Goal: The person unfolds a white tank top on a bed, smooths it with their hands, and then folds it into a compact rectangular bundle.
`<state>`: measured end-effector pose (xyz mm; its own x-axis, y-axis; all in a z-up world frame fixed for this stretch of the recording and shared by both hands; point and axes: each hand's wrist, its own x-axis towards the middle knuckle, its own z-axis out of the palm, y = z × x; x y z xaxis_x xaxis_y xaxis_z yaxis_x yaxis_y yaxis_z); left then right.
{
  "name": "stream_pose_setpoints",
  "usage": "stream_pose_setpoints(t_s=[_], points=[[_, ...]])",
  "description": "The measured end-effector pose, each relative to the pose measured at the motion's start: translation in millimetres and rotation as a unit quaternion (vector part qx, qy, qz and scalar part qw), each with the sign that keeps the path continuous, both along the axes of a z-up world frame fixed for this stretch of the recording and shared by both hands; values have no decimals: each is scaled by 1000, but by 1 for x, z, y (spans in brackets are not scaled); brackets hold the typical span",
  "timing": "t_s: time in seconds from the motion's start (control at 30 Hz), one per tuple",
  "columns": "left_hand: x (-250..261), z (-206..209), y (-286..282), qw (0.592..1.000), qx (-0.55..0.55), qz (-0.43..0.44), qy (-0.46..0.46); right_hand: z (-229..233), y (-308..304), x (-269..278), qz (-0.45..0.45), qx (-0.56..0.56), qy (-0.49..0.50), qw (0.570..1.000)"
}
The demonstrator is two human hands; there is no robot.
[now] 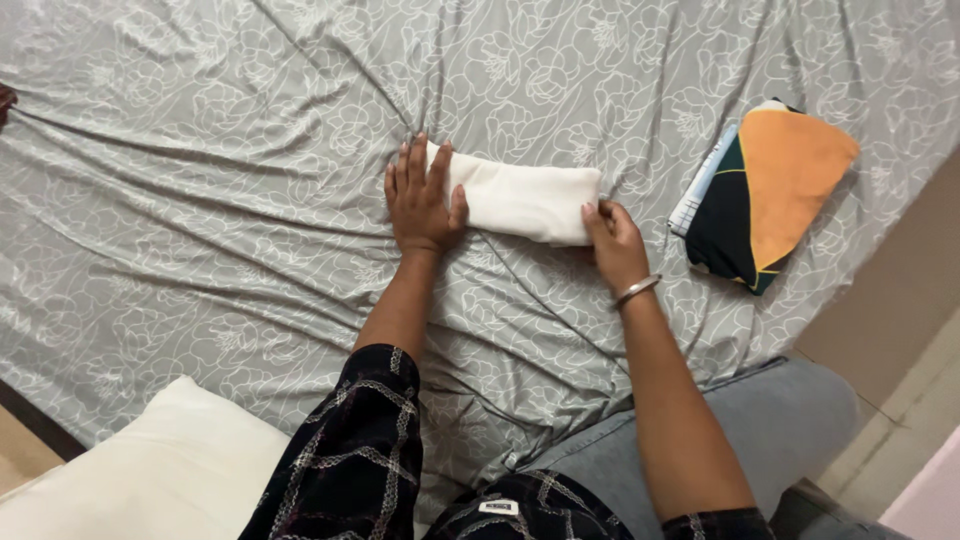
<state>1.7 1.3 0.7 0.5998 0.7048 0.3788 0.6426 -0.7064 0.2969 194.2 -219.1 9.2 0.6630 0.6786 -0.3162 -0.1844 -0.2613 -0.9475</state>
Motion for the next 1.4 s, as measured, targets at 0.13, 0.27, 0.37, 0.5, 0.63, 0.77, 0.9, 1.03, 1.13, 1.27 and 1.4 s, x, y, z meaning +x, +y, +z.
stream_pose_setpoints(t_s=[0.13,0.27,0.37,0.5,0.63,0.77,0.9,1.03,1.13,1.27,1.4], points=[[-1,2,-1,1000,-5,-1,5,13,-2,-13,47,40,-199,978],[1,7,-4,1000,-8,-2,-1,10,6,-31,-30,-25,-378,925],[2,8,-4,1000,6,-8,-9,-1,5,-29,-107,-60,-432,894],[3,6,-5,1000,15,-5,-4,7,-21,-1,-104,-190,-591,777],[2,4,-3,1000,11,-15,-6,30,-28,3,-13,-284,-512,811],[0,2,0,1000,15,-16,-2,52,-25,-4,1,-210,-487,848],[-1,-2,2,1000,6,-19,3,36,-20,-8,69,-200,-509,834],[3,14,-4,999,7,-1,39,16,-23,-12,67,-212,-515,828],[10,27,-25,997,36,7,67,7,-27,-9,25,-158,-550,820],[21,50,-97,983,-61,-156,79,5,-33,-4,-32,-82,-566,820],[66,48,-135,971,6,-237,5,26,-35,-6,-61,-33,-602,796]])
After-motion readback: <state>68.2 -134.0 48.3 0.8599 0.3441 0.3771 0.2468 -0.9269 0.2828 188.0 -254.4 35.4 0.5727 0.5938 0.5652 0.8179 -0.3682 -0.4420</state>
